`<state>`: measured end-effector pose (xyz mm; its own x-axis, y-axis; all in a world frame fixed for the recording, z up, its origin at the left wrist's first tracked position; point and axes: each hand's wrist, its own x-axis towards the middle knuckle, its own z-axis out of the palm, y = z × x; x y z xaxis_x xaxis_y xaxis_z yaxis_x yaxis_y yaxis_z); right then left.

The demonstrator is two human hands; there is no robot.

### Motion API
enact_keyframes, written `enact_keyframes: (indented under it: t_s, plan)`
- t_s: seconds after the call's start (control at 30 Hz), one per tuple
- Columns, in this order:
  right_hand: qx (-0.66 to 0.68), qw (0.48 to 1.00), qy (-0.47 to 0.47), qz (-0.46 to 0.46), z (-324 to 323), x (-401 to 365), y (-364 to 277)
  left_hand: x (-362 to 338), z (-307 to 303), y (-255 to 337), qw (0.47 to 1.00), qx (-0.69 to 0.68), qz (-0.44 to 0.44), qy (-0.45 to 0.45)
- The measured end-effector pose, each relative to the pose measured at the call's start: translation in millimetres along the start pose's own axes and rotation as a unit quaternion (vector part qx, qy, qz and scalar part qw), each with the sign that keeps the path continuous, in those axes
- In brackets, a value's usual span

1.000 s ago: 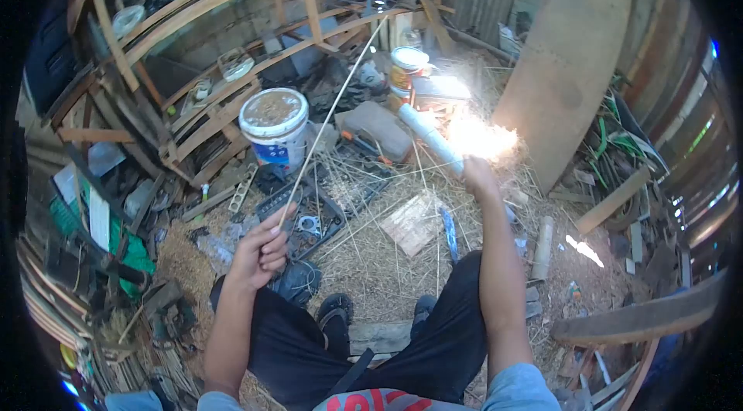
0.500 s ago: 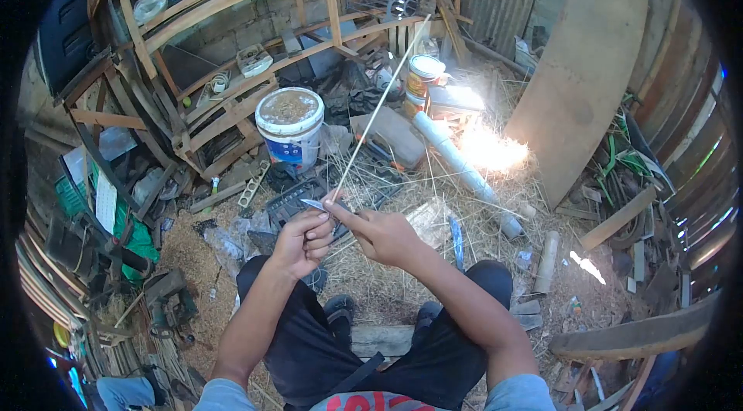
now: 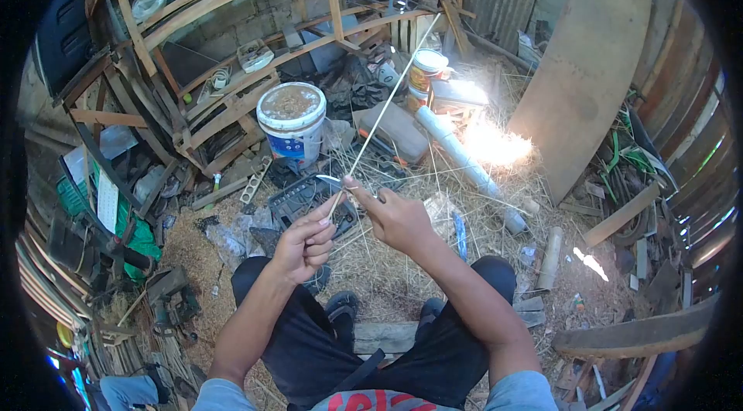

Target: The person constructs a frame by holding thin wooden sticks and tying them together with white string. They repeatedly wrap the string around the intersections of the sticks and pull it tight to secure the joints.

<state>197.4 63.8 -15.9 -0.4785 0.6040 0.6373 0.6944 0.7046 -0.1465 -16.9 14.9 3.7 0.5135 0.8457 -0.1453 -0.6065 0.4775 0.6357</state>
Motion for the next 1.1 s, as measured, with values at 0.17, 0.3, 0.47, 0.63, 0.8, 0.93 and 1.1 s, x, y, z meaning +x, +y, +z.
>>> enact_keyframes:
  t_s: [0.17, 0.3, 0.47, 0.63, 0.8, 0.93, 1.1]
  plan:
    - [-0.003, 1.000, 0.014, 0.018, -3.6, 1.5, 4.8, -2.9, -0.1, 1.6, 1.000, 0.019, -0.001, 0.002]
    - [-0.011, 0.997, 0.054, 0.059, -6.3, 3.6, 31.2, -10.4, -2.7, -2.3, 0.999, 0.033, -0.024, -0.001]
    - [0.025, 0.982, 0.132, 0.134, -20.3, 11.1, 75.9, -26.3, -5.5, -6.8, 0.996, 0.065, -0.063, -0.013]
    - [0.023, 0.967, 0.189, 0.170, -26.4, 6.7, 114.5, -42.6, -5.2, 3.4, 0.991, 0.093, -0.092, 0.023]
    - [0.022, 0.937, 0.158, 0.312, -40.1, 2.1, 140.8, -74.2, -21.0, 19.5, 0.983, 0.131, -0.107, 0.065]
    - [0.075, 0.889, 0.235, 0.387, -26.1, -18.9, 198.4, -90.2, -28.9, 39.3, 0.977, 0.158, -0.122, 0.073]
    - [0.260, 0.740, 0.271, 0.558, 0.1, -74.5, 284.4, -101.3, -33.6, 63.5, 0.992, 0.087, -0.008, 0.087]
